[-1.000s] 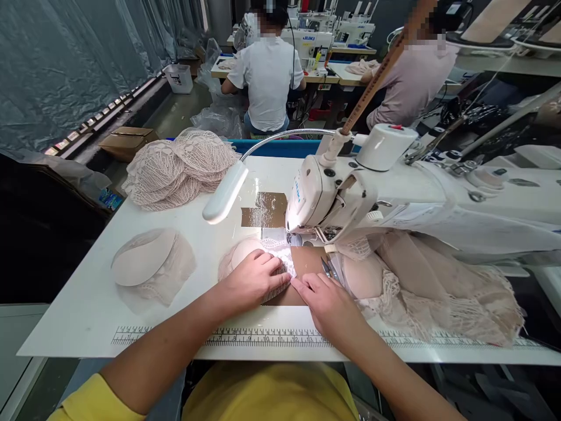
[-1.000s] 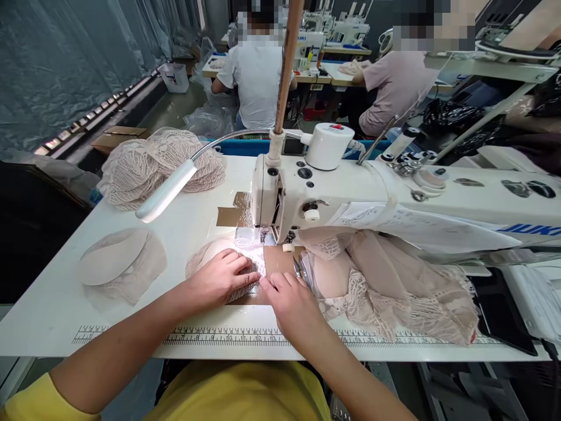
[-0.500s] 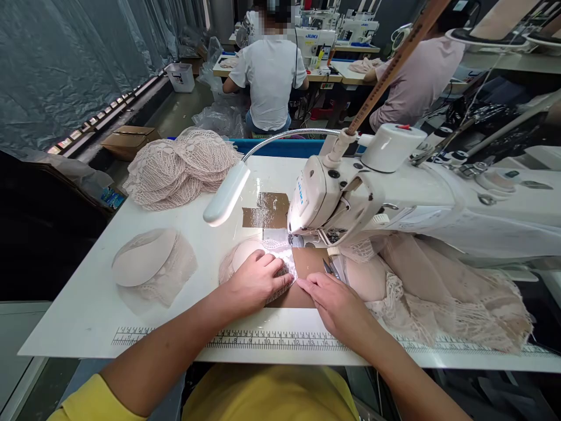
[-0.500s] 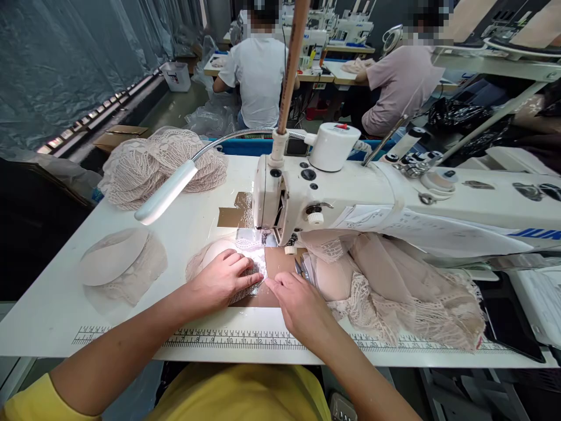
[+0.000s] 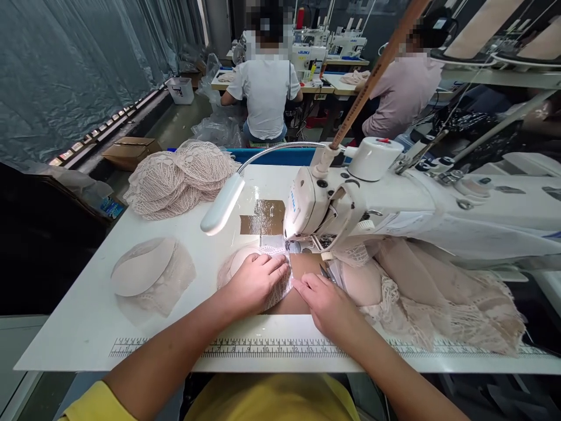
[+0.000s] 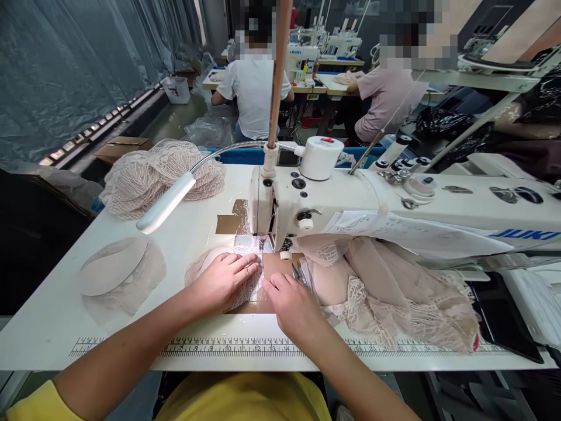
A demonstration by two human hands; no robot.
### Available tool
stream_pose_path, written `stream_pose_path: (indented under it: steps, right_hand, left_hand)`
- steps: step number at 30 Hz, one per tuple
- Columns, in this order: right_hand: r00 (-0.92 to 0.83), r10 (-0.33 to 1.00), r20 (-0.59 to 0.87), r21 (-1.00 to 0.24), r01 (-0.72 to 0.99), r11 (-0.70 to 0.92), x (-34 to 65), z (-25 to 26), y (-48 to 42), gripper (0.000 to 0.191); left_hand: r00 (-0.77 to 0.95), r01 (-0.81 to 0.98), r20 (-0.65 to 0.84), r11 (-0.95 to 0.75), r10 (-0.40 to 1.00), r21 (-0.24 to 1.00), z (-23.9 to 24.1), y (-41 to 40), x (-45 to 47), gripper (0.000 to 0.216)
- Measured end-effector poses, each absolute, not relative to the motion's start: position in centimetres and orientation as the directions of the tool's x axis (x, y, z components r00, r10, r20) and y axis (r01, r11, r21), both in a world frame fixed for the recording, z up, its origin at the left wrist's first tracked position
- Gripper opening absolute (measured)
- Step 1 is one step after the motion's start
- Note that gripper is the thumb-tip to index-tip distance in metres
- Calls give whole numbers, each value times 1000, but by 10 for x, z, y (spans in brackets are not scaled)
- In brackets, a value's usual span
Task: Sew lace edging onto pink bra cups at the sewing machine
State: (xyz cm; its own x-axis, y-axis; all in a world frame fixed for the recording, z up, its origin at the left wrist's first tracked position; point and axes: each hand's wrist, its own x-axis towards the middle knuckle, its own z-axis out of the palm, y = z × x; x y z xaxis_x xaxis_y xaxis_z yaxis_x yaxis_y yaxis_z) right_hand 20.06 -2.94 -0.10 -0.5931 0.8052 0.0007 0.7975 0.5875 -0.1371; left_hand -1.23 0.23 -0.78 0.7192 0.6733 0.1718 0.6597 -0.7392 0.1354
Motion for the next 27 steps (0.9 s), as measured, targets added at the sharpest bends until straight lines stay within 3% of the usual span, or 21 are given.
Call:
stream_pose_path:
  steps: [4,19,27]
  right_hand:
    - [-589,808,-4,-129,802,583,201,-4,-28,47]
    - [-575,815,-78,-131,816,563,191,6,-5,44]
    - [-478,871,-111,-29,878,478,181,10,8,46]
  left_hand:
    - [736,659,145,-749,662,76,-9,4,-10,39]
    - [805,579,119,-814,581,56,-4,33,-20,39]
    - [857,475,173,-874,486,105,-5,56,-26,32]
